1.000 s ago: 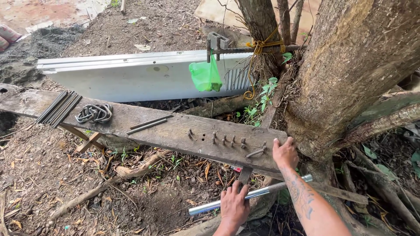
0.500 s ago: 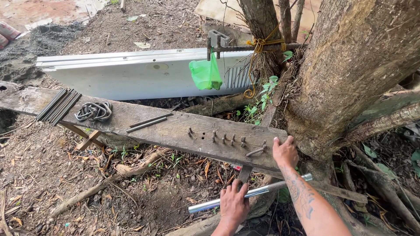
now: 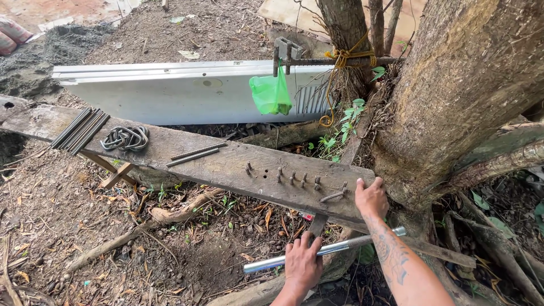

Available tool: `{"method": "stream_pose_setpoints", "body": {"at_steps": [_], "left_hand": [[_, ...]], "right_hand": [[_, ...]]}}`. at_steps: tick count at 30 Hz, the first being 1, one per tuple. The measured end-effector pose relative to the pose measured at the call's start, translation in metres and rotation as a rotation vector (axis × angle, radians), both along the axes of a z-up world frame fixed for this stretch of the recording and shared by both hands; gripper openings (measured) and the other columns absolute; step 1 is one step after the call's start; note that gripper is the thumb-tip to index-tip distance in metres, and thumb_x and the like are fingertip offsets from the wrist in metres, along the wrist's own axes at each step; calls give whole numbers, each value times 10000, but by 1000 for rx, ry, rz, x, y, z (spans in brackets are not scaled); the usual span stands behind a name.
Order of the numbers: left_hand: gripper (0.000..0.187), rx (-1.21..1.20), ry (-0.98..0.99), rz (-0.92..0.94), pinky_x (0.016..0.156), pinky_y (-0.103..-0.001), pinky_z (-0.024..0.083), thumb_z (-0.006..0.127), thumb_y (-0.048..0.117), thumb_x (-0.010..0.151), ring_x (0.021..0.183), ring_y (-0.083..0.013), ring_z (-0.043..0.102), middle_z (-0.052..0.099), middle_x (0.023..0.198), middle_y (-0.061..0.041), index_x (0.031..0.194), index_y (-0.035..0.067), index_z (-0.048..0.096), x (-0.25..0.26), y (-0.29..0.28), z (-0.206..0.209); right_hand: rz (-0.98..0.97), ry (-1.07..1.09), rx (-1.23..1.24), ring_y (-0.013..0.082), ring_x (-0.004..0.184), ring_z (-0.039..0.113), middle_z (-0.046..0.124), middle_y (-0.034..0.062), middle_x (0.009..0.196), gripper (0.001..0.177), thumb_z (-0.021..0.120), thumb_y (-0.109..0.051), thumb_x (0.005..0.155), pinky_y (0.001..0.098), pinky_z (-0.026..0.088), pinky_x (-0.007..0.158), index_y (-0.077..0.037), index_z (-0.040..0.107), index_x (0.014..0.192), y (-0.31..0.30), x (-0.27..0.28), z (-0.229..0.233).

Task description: Manually bending rebar bars using a metal pipe as a lever on a wooden bending jig.

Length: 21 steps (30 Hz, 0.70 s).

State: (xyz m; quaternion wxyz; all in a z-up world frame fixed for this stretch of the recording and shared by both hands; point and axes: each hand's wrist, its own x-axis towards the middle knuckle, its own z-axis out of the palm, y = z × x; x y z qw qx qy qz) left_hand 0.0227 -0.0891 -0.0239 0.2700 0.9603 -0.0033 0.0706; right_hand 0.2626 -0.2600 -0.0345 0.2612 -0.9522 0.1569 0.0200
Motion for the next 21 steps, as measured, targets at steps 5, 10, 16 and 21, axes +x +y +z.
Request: {"method": "stream_pose_setpoints", "body": {"at_steps": [5,10,16,21], "left_hand": [[437,23,8,-3,826,-435,390,697,138,865,982,-281,562,533,1255,-128,1292,139,602,0,0,-2],[445,11,-8,0,830,-438,388,698,136,845,988,-286,563,535,1254,-128,1280,142,605,-1,-1,0],[452,19,-9,0,828,-435,389,695,128,832,995,-293,567,534,1256,-138,1275,140,607,0,-1,-1],[458,22,-14,2,821,-432,391,694,126,822,995,-293,570,536,1265,-145,1272,138,610,0,-1,-2]], "right_hand": [[16,-13,-12,387,1008,681,532,268,1359,716,459,-553,1037,489,588,791,-11,330,1487,0,-2,3],[6,-16,-6,389,1035,676,520,256,1397,729,465,-555,1029,495,583,814,-18,321,1501,0,-1,1],[-6,-20,19,375,999,685,508,254,1407,741,471,-550,1017,483,606,756,-15,312,1504,0,-2,2],[0,-25,10,370,992,679,532,249,1368,732,474,-554,1023,484,599,750,-18,324,1498,0,-1,0]]}}
